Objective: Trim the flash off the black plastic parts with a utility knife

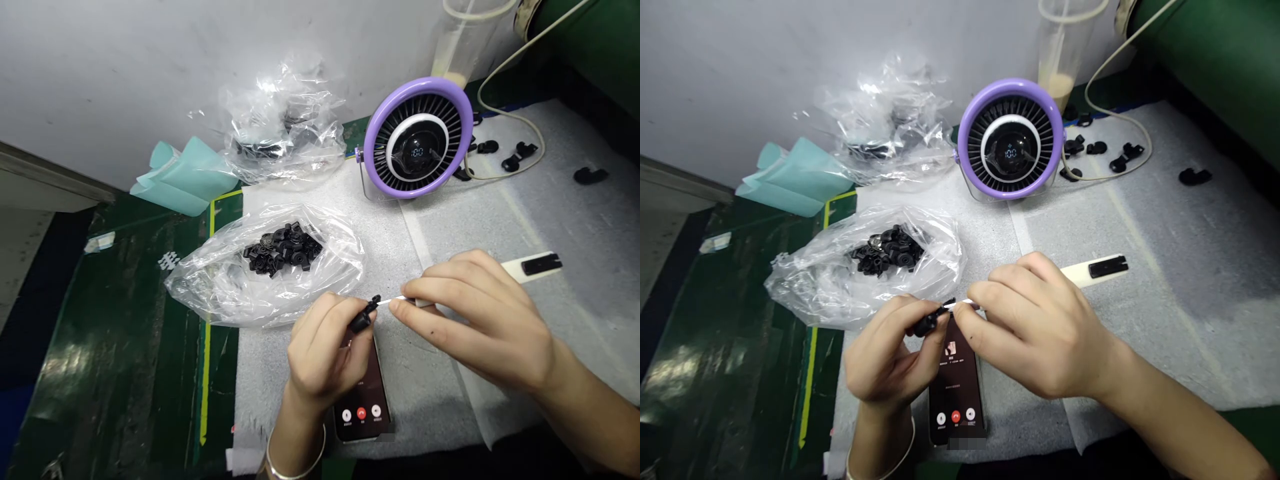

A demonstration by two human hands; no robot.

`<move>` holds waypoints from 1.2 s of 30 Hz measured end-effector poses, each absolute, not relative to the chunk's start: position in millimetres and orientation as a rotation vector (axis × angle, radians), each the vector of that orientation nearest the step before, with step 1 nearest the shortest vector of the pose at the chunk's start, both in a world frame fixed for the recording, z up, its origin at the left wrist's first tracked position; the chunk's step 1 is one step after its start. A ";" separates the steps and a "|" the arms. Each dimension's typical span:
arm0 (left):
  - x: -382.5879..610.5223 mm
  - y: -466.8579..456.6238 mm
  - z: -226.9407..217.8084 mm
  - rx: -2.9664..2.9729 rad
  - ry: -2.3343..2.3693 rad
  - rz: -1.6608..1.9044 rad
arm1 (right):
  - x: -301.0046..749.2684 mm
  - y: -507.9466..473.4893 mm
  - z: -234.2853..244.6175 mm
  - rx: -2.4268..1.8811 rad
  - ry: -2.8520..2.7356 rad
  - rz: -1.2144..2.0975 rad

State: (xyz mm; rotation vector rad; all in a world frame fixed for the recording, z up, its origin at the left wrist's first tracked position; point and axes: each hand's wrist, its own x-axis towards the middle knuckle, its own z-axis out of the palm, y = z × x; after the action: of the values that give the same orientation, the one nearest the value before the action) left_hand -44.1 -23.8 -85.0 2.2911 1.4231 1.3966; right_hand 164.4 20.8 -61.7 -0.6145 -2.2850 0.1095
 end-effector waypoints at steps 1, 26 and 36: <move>-44.0 -24.1 -84.9 2.292 1.425 1.392 | 164.3 20.8 -62.5 -0.611 -2.280 0.119; -45.4 -23.3 -86.2 2.251 1.337 1.362 | 167.7 23.7 -56.9 -0.602 -2.309 0.219; -45.0 -26.0 -87.6 2.291 1.358 1.309 | 166.1 25.5 -58.8 -0.576 -2.329 0.164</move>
State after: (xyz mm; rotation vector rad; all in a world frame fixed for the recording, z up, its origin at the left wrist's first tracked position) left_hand -45.0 -26.0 -87.6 2.2907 1.3584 1.3086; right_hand 166.1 25.5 -58.8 -0.5761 -2.3290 0.1636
